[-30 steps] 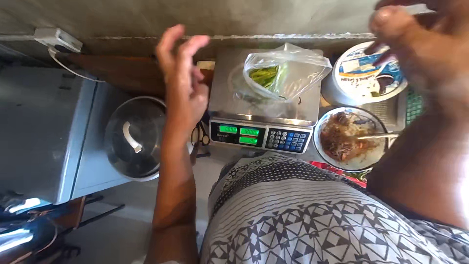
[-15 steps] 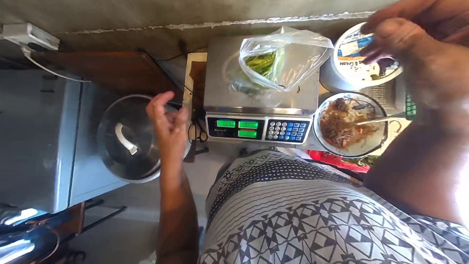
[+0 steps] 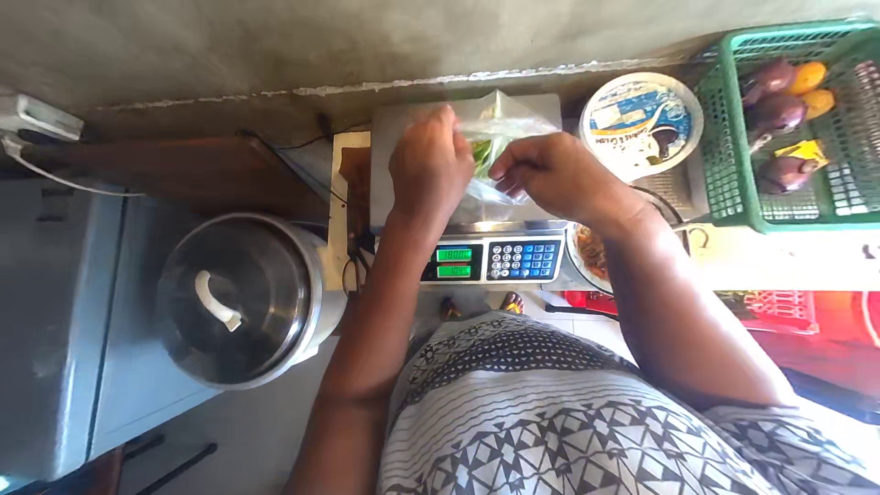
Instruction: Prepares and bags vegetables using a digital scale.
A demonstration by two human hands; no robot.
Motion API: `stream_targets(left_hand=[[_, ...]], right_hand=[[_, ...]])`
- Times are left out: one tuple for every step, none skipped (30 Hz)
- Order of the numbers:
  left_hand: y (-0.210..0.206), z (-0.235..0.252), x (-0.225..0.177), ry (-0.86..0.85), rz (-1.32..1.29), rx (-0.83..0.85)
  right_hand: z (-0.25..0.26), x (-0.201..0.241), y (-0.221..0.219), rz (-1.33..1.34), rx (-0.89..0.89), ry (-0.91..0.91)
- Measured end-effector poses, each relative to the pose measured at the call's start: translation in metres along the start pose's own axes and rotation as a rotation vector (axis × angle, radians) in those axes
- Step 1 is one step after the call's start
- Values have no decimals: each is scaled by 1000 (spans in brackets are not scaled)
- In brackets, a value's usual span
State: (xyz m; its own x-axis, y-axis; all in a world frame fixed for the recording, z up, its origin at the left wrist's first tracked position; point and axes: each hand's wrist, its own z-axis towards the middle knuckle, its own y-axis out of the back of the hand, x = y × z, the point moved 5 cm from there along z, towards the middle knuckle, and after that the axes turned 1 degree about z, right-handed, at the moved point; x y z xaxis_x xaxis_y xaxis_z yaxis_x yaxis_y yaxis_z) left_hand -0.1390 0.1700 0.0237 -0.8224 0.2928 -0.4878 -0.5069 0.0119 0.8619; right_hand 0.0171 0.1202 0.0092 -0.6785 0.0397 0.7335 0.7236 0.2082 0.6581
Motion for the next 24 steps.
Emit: stream_targets(left_hand=[[-3,-2,1,-27,-16,-25],[-6,-5,1,-59,-53,-64],[-9,-8,1,-88,-104,-106],[-12,-11,-1,-108,-159,-135],[-14,-14,-5,-126,-201,-160],[-17,-16,-13,-148,-231,-175],[-20,-20,-22,-171,-247,-181],[-25,-24,-33,-193,-252,-172],[-31,-29,-44,-219,-251,-169],[-38,-36,-54,-253,-250,-168],[-45,-44,-64,-290,-261,-147],[-50,-52,-71,-334,-280,-101],[-52,-59,-75,-386,-322,-16],[-53,-63,-77,-447,-387,83],[-50,-63,-75,-497,-475,185],[-44,-61,-69,-507,-578,262],[-37,-54,-58,-463,-654,293],[-29,-44,-40,-384,-679,248],[-24,-33,-19,-279,-630,174],[-23,-21,4,-160,-530,123],[-26,-10,24,-37,-407,133],[-32,-2,40,66,-303,186],[-40,3,48,134,-228,259],[-49,5,52,174,-182,322]], right_hand=[[-2,-7,0,32,-12,-35],[-4,-13,1,71,-49,-57],[-5,-18,1,126,-101,-71],[-5,-22,1,201,-153,-82],[-4,-25,-1,299,-193,-101],[-4,-27,-5,401,-212,-129],[-4,-29,-9,495,-218,-161],[-6,-30,-14,573,-229,-184],[-10,-30,-19,619,-237,-184],[-15,-32,-24,662,-249,-153],[-19,-39,-28,703,-253,-111],[-21,-52,-32,739,-274,-47],[-18,-74,-37,785,-292,26],[-17,-89,-38,781,-298,47],[-19,-97,-35,755,-305,27],[-23,-98,-30,748,-330,-22],[-27,-95,-25,845,-342,-70],[-28,-93,-21,925,-349,-114],[-27,-91,-18,964,-354,-182],[-26,-89,-16,977,-355,-259],[-25,-85,-16,990,-347,-304],[-25,-81,-16,1010,-338,-318],[-23,-76,-17,1024,-326,-311],[-22,-73,-19,1023,-311,-298]])
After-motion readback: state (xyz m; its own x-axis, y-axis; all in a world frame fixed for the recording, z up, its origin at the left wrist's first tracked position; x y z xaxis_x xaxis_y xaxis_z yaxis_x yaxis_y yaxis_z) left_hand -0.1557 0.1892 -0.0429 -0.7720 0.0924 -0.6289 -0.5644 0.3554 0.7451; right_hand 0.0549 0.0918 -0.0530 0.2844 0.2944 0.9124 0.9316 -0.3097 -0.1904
